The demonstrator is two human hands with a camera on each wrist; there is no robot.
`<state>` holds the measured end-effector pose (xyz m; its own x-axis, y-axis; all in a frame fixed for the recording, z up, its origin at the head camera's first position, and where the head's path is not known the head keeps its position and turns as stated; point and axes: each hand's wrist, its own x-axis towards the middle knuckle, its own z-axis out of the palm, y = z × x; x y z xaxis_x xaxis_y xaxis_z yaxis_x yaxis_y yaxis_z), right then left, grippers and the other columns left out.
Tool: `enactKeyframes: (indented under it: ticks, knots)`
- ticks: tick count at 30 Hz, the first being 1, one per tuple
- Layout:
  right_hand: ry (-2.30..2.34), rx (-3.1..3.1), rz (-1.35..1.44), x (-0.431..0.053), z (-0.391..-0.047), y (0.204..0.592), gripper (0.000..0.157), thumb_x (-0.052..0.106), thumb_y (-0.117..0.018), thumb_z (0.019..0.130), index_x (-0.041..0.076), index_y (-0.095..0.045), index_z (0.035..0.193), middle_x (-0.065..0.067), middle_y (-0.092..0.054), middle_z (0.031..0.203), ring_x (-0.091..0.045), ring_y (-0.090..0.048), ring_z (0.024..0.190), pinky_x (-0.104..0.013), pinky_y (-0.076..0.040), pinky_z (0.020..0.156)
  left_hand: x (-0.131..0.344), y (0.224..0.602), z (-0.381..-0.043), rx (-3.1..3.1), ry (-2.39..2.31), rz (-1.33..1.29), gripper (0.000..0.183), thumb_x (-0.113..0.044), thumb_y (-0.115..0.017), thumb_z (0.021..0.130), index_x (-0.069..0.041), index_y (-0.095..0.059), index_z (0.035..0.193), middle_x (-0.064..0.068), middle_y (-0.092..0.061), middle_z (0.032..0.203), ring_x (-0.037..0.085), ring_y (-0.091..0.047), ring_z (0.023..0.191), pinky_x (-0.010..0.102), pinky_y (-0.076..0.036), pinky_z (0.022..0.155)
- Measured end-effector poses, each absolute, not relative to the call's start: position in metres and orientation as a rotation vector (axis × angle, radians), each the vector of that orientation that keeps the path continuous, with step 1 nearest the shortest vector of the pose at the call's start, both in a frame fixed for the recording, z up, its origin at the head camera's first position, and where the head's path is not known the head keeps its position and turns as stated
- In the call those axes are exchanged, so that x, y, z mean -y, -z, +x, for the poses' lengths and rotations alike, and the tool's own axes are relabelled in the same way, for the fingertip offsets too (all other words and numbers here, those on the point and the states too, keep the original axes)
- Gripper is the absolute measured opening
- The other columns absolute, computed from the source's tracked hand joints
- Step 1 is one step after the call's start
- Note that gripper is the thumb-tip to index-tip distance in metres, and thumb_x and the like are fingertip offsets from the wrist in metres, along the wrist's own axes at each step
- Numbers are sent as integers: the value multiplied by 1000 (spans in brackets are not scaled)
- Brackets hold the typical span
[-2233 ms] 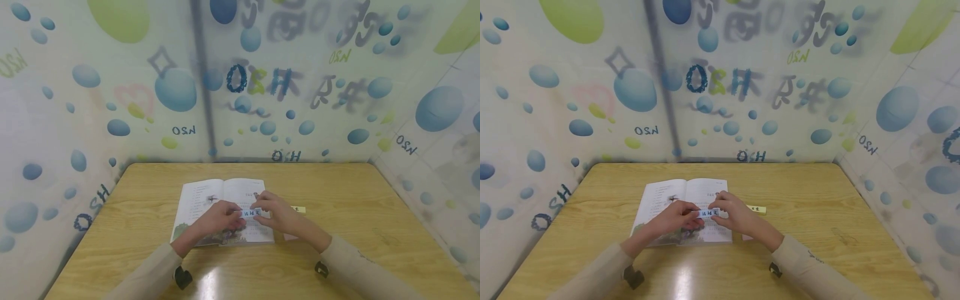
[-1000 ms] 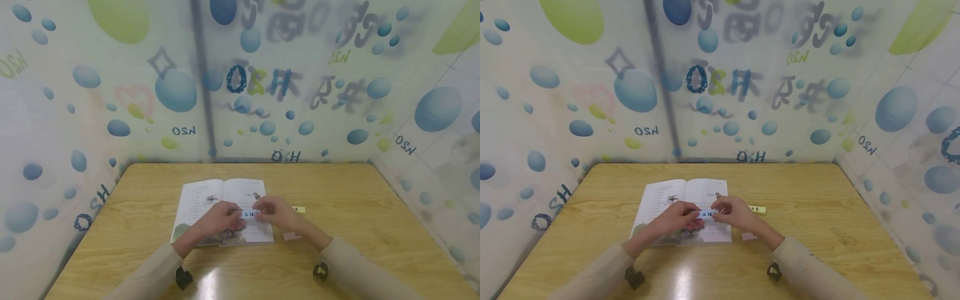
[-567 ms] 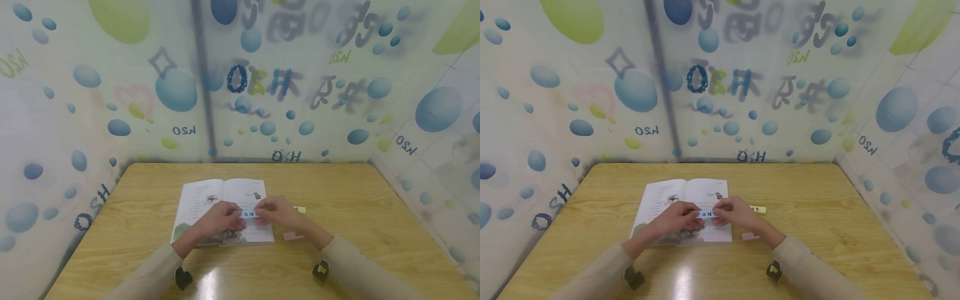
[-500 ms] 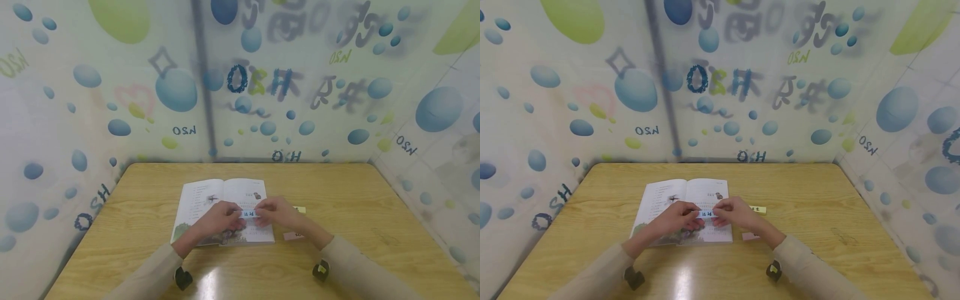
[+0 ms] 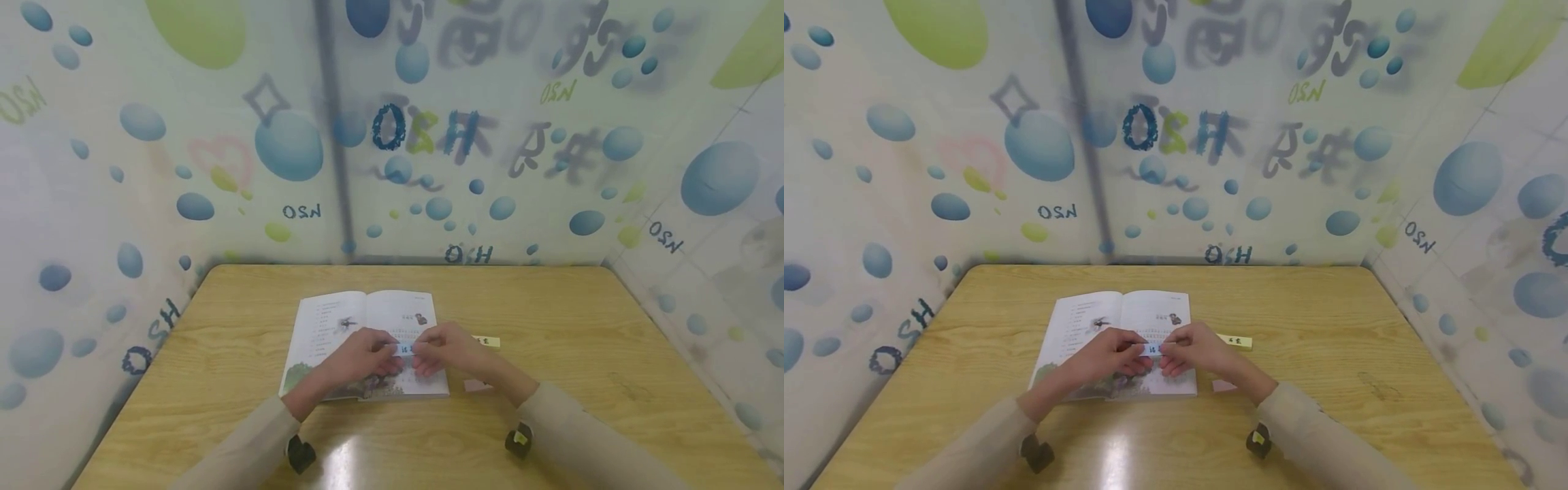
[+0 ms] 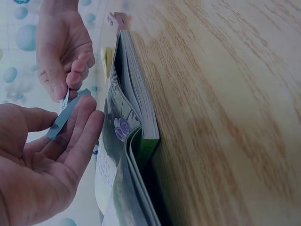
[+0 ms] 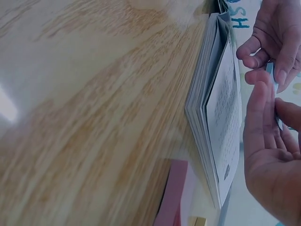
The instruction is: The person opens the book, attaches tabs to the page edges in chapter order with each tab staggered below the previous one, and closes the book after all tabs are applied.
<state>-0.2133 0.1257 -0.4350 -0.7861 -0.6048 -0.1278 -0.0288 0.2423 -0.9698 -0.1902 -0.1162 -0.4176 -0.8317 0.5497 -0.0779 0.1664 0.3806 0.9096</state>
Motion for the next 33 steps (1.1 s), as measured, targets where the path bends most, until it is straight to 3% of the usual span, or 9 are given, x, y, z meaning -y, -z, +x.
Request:
enactKeyframes:
  ticks: [9,16,25,33]
  knots:
    - [1610,-2036,-534,-122,-209,428,19,7,-63,101,-11,-71,103,-17,-73,84,-29,-74,76,-40,-61,71,118,419,-192,-2234,-1456,655,33,-12,-52,108,8,-59,132,11,-75,101,23,-74,87,32,-60,77]
    - [1599,-2049,-516,-123,-210,430,20,9,-64,101,-9,-71,103,-16,-73,84,-28,-74,76,-40,-61,71,120,421,-193,-2224,-1441,693,34,-12,-52,108,5,-60,136,11,-75,104,22,-73,91,33,-59,80]
    - [1586,-2057,-522,-124,-209,427,19,10,-64,101,-6,-73,104,-16,-73,86,-30,-74,78,-40,-61,72,121,418,-192,-2368,-1258,848,26,-22,-67,101,-15,-72,125,-6,-71,86,9,-61,73,26,-51,68]
    - [1587,-2040,-535,-122,-206,424,16,10,-64,101,-4,-73,102,-17,-73,86,-30,-74,78,-40,-61,73,122,420,-191,-2405,-1239,848,21,-23,-71,98,-16,-74,118,-10,-71,88,10,-61,74,27,-51,67]
